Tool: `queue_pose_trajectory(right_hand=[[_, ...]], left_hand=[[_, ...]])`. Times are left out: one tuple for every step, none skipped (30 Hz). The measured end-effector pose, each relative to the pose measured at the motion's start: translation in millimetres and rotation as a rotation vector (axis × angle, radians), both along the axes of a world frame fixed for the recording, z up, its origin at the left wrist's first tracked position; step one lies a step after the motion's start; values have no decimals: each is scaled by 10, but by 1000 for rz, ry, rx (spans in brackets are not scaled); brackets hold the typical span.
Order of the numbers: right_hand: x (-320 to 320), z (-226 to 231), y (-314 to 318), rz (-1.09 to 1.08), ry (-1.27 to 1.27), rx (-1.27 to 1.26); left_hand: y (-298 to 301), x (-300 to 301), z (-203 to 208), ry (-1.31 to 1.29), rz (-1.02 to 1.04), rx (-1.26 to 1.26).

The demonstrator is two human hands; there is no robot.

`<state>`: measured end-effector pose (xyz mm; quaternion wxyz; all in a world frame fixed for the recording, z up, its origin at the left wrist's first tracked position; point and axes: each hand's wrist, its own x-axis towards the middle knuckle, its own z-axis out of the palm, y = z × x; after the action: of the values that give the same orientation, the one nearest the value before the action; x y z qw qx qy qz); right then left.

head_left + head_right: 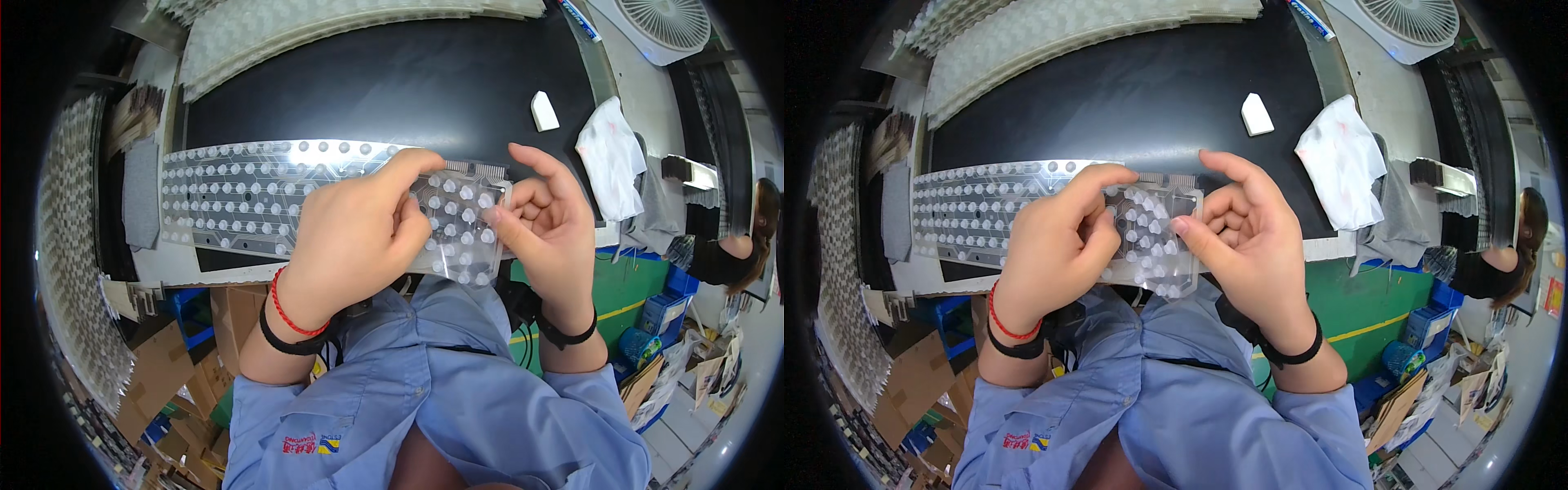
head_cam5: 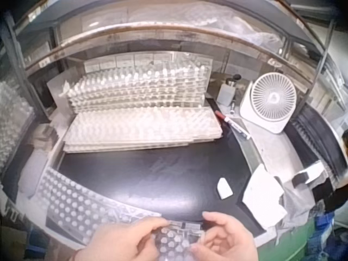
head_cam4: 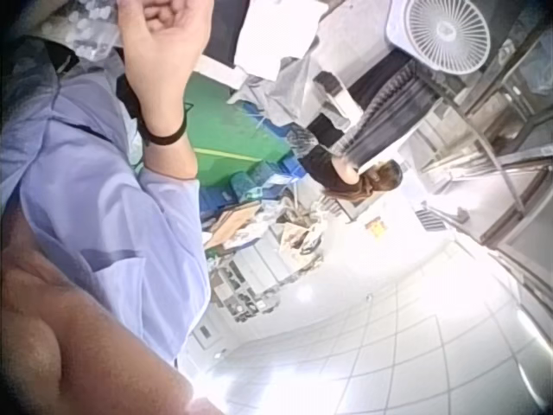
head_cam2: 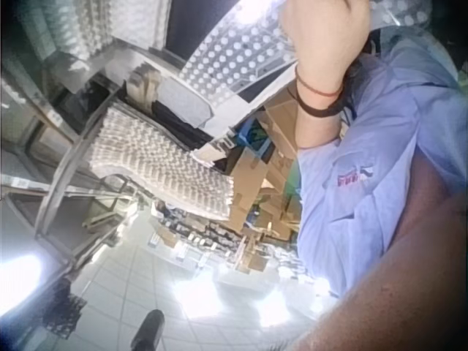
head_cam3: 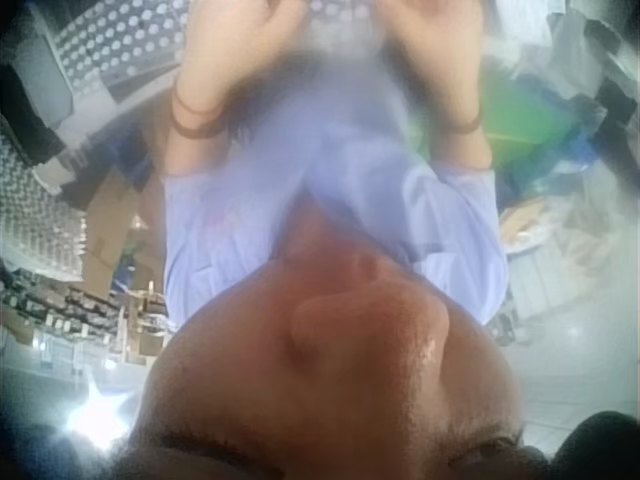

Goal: Inspecting and layering keyboard membrane circuits and plastic sheets at an assembly workstation.

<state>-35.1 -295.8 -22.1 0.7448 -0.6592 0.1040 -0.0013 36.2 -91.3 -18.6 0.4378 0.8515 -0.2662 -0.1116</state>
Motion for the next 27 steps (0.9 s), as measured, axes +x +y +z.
queue_pose_trajectory(right_hand=[[-8, -6, 16, -20, -26, -28], [-14, -15, 25, -40, -52, -56], [-19, -39, 27, -42, -51, -55], [-25, -69, 29, -38, -64, -68], [-28, -86, 29, -34, -77, -81], [-28, -80, 23, -34, -77, -80], [-29, -67, 12, -18, -61, -124], [-30, -52, 9, -1, -46, -169], [-25, -47, 20, -3, -44, -169], [-20, -41, 44, -34, -15, -115], [-18, -42, 55, -64, 13, -62], [-24, -39, 58, -64, 13, -63], [-30, -37, 58, -59, 15, -67], [-36, -35, 57, -54, 18, -72], [-38, -28, 48, -52, 18, -72], [-41, -18, 27, -21, -21, -140], [-46, -10, 5, 10, -59, -208], [-59, -5, -21, 12, -60, -208], [-83, 3, -45, 43, -204, -602], [-104, 10, -51, 73, -349, -995], [-128, 29, -26, 73, -348, -996], [-147, 66, 19, 59, -334, -1010], [-150, 93, 53, 45, -321, -1024], [-137, 108, 69, 78, -357, -988], [-144, 96, 86, 77, -357, -987], [-158, 72, 102, 102, -337, -825], [-161, 58, 113, 125, -317, -663]], left_hand=[[-9, 4, 4, -30, -3, 12], [-4, 2, 2, -29, -3, 12], [13, 1, -10, 24, 11, -13], [27, 1, -21, 78, 26, -38], [36, 2, -31, 79, 24, -37], [47, 1, -38, 89, 31, -68], [56, -3, -44, 99, 38, -99], [63, -7, -51, 99, 39, -98], [59, 0, -67, 80, 31, -103], [55, 6, -79, 61, 24, -107], [52, 13, -86, 62, 22, -107], [58, 11, -83, 58, 24, -107], [61, 9, -79, 54, 25, -108], [61, 12, -74, 53, 25, -109], [61, 16, -62, 58, 39, -92], [62, 17, -52, 62, 54, -75], [64, 13, -45, 62, 55, -75], [66, 12, -38, 71, 57, -76], [68, 11, -31, 80, 60, -77], [68, 10, -23, 80, 62, -77], [62, 8, -25, 76, 73, -93], [56, 5, -28, 73, 84, -110], [51, 0, -35, 73, 84, -110], [47, -7, -37, 86, 85, -140], [45, -13, -36, 98, 87, -169], [48, -15, -31, 98, 87, -169], [53, -10, -27, 102, 76, -161]])
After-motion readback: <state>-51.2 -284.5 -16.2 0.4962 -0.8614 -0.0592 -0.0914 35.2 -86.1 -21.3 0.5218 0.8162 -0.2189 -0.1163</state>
